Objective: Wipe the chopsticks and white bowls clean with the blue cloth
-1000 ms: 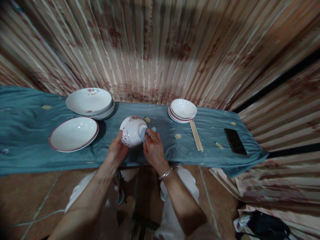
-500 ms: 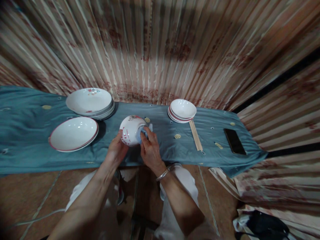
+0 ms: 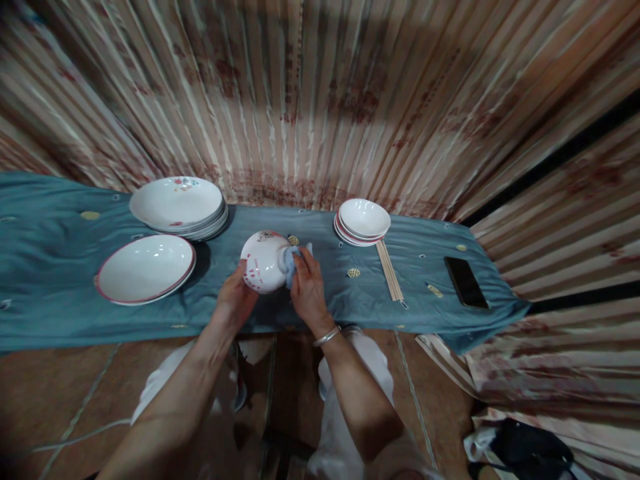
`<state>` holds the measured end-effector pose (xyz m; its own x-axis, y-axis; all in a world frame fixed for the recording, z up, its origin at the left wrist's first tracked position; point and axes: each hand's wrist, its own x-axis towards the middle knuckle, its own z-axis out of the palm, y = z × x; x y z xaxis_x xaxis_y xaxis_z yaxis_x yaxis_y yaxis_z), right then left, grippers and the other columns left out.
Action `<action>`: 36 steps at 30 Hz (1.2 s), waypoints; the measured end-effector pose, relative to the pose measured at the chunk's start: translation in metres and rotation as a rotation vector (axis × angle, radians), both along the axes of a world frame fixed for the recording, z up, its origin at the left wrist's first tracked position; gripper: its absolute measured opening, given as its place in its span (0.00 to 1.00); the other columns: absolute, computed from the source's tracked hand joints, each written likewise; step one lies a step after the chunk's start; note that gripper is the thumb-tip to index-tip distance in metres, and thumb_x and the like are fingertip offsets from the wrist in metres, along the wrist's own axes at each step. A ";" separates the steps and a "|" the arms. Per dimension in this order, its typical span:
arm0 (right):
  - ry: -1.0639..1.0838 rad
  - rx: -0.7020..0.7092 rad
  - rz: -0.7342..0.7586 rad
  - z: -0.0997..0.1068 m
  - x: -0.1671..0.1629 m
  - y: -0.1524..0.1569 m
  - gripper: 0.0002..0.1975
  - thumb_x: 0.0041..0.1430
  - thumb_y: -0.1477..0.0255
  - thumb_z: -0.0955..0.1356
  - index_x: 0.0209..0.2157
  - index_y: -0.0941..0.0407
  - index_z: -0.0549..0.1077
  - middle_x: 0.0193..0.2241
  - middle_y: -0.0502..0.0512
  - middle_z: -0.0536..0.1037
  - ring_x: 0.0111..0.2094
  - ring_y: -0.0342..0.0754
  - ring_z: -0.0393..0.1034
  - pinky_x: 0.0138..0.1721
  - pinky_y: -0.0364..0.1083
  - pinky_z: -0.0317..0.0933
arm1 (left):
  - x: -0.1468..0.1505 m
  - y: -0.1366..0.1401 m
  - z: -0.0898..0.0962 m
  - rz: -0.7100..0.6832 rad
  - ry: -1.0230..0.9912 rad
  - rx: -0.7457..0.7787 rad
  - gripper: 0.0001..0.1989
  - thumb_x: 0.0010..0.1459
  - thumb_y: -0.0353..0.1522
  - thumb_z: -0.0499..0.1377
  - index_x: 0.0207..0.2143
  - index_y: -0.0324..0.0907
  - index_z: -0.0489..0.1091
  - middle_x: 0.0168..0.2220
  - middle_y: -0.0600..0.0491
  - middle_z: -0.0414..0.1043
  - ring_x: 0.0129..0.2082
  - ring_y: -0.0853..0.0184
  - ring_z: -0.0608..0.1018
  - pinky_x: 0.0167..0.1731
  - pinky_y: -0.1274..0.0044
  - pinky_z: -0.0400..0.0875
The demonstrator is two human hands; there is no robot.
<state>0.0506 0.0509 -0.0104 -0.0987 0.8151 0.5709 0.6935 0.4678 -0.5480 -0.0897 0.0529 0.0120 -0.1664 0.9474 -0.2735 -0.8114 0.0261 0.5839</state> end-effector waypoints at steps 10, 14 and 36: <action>0.027 -0.012 0.000 0.003 -0.004 -0.006 0.21 0.62 0.79 0.57 0.55 0.59 0.67 0.57 0.66 0.67 0.61 0.52 0.58 0.61 0.57 0.56 | 0.001 0.001 0.002 0.024 -0.006 -0.004 0.08 0.58 0.31 0.59 0.36 0.34 0.75 0.42 0.44 0.79 0.53 0.59 0.75 0.56 0.68 0.66; 0.007 0.006 0.021 0.007 -0.008 -0.013 0.22 0.61 0.81 0.57 0.54 0.56 0.68 0.58 0.63 0.66 0.61 0.52 0.57 0.61 0.58 0.56 | 0.001 0.000 0.001 0.024 -0.002 0.003 0.08 0.57 0.31 0.60 0.35 0.35 0.75 0.41 0.44 0.79 0.52 0.59 0.76 0.55 0.68 0.67; -0.090 -0.011 0.089 0.017 -0.007 -0.029 0.23 0.58 0.84 0.58 0.53 0.59 0.70 0.58 0.64 0.67 0.58 0.54 0.60 0.58 0.56 0.59 | 0.000 0.005 -0.005 0.072 0.022 -0.038 0.09 0.57 0.31 0.60 0.36 0.33 0.76 0.38 0.44 0.80 0.45 0.61 0.79 0.53 0.68 0.69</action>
